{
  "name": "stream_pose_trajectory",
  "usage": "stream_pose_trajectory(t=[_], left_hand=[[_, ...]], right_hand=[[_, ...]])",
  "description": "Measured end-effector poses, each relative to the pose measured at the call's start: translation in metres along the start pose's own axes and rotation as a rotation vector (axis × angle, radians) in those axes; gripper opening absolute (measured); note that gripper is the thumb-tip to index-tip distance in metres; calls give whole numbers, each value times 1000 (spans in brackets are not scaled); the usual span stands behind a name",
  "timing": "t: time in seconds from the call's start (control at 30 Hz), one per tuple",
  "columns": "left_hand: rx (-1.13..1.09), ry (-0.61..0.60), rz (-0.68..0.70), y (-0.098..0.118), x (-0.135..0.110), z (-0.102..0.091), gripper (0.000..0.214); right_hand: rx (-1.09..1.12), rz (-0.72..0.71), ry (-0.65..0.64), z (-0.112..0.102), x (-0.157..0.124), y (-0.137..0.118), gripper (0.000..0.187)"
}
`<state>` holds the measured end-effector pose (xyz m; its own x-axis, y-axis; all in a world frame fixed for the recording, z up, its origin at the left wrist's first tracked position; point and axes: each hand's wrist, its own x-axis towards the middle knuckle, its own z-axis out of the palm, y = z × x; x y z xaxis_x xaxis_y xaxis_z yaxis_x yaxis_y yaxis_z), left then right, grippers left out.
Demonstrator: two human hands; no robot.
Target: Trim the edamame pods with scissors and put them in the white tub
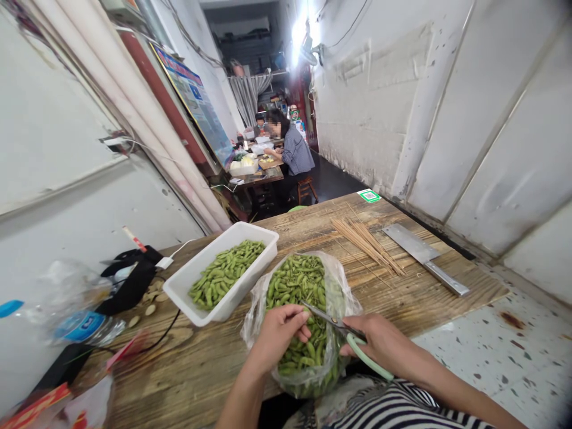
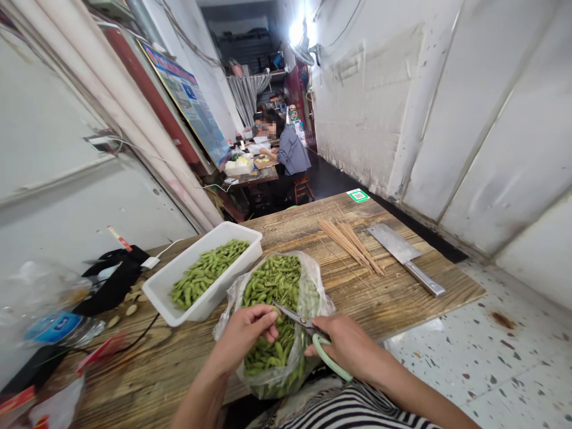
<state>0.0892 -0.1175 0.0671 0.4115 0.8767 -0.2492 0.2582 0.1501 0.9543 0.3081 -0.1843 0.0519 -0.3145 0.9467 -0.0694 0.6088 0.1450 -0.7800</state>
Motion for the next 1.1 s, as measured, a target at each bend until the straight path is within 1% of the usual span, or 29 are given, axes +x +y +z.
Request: stream_pose_trajectory(t=[0.07, 0.13, 0.2, 0.27, 0.37, 0.47, 0.53, 0.6, 0.7, 0.8, 0.9, 1.0, 1.1], left_hand=[[-79, 80, -8, 0, 0, -1, 26], [-171, 179, 1, 0, -1, 0, 29], [-231, 257, 26, -1, -1, 1, 32], [-278, 298, 48, -1, -2, 2, 31], [-425, 276, 34, 1, -2, 3, 30], [-635, 232, -28, 1, -1, 5, 29], [-752, 237, -70, 0, 0, 6, 27], [-823, 245, -97, -1, 0, 7, 26], [-832, 229, -100, -4, 0, 9, 25], [-769, 176, -75, -4, -1, 13, 27], [-704, 128, -57, -5, -3, 18, 27], [-650, 127, -38, -7, -5, 21, 25], [-574, 134, -34, -9, -5, 23, 24]], right_hand=[[83, 16, 30, -1, -1, 1, 29], [234, 48, 5, -4, -4, 1, 35], [392, 75, -87, -6, -7, 1, 44], [478, 75, -178, -8, -10, 1, 48], [460, 30, -224, -9, -11, -1, 45], [426, -7, -234, -9, -9, -5, 42], [426, -31, -248, -9, -8, -7, 41], [448, -47, -273, -9, -7, -8, 41], [496, -49, -301, -9, -6, -7, 42], [519, -39, -293, -9, -6, -9, 44], [458, -51, -223, -9, -6, -13, 42], [370, -20, -147, -6, -5, -16, 38], [316, 27, -106, -1, -3, -14, 34]])
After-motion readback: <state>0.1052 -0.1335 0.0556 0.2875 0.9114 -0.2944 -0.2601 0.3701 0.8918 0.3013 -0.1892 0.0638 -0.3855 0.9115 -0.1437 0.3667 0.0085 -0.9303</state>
